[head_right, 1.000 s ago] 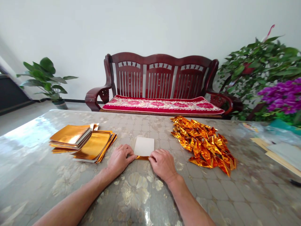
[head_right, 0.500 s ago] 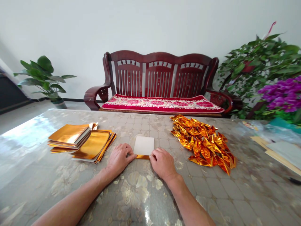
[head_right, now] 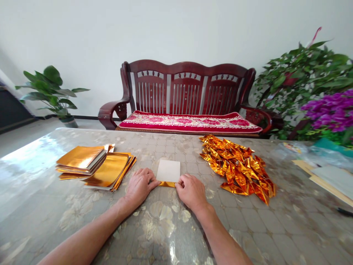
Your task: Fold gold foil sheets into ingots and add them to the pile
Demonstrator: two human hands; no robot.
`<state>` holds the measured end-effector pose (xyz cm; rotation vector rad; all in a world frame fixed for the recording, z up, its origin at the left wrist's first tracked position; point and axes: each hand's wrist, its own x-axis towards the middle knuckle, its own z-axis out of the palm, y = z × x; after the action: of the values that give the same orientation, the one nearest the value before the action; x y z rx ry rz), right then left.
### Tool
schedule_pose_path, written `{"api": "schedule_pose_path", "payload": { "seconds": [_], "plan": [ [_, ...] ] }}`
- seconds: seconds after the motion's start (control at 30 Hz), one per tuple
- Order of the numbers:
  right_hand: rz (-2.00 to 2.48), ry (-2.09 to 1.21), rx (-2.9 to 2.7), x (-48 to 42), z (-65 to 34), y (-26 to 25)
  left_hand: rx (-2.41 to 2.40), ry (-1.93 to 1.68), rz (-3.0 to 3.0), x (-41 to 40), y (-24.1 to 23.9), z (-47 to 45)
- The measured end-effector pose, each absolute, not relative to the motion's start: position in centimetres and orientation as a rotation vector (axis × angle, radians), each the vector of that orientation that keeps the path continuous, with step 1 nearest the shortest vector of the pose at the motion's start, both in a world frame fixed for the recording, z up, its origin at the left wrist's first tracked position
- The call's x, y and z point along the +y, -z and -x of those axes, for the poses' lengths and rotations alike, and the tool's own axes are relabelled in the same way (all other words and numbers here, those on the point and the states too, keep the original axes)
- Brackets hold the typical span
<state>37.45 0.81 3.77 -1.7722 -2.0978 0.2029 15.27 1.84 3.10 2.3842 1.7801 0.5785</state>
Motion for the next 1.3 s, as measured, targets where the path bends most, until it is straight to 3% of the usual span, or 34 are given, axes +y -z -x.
{"api": "schedule_pose_path", "payload": {
  "seconds": [0.77,1.17,1.3],
  "plan": [
    [1.84,-0.191,-2.133,0.9,-37.3,-3.9,1.869,-0.374,-2.51,1.4,-3.9,-15.9],
    [1.822,-0.13,-2.147,0.8,-37.3,-3.8,1.859,-0.573,-2.492,1.3,-3.3,-15.8],
    [1.846,-0.14,-2.112,0.8,-37.3,-3.7,1.599,-0.614,-2.634,1.3,-2.8,-16.0]
  ]
}}
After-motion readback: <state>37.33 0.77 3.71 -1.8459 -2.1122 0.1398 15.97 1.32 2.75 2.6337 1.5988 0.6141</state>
